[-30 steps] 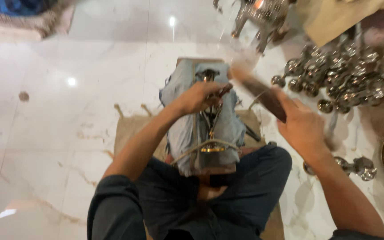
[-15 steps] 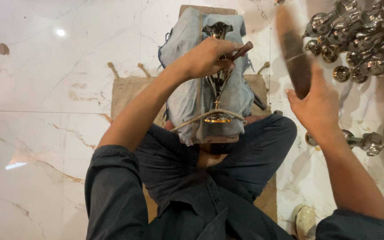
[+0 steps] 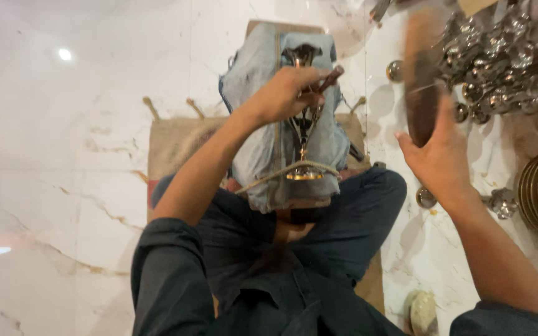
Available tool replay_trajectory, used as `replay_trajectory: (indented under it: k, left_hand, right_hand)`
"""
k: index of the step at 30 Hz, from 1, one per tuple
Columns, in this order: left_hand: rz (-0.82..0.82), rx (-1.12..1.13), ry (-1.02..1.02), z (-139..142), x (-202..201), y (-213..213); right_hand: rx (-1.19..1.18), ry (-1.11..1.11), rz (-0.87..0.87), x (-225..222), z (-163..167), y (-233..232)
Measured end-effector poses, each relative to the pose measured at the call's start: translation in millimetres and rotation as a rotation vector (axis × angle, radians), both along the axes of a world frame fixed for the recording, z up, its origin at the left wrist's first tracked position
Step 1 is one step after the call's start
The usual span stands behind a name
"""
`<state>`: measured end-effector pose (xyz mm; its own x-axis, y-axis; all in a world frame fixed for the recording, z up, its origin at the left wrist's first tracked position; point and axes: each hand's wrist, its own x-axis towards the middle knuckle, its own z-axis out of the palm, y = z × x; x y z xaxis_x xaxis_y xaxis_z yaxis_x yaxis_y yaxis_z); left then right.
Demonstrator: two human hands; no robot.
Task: The person sits cross-legged on the floor and repeatedly hammers a small metal vessel placed on a cloth-covered block. They hold the vessel with one hand and strike it with a hammer in the other, rotating the vessel to work different areas.
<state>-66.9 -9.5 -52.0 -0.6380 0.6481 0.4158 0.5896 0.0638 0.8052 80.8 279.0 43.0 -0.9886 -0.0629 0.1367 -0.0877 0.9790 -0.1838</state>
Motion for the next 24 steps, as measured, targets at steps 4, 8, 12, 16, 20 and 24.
replay_trajectory:
  k: [4,8,12,16,20,24]
  left_hand:
    - [-0.009,0.006,-0.006,11,0,-7]
    - [0.008,0.095,-0.126,20,9,-8]
    - [0.168,0.182,-0.422,21,18,-14]
    - [0.241,0.234,-0.499,24,19,-17]
    - [0.219,0.151,-0.503,29,23,-11]
    - [0.165,0.110,-0.587,37,23,-2]
  right_hand:
    - [-0.066,-0.001,-0.019,-8,14,-14]
    - [0.139,-0.136,-0.035,-5,17,-18]
    - [-0.071,-0.124,-0.080,-1,-2,-18]
    - [-0.115,-0.183,-0.138,-2,-25,-17]
    - [-0.167,-0.224,-0.152,1,-28,-15]
    - [-0.192,-0.237,-0.156,5,-19,-10]
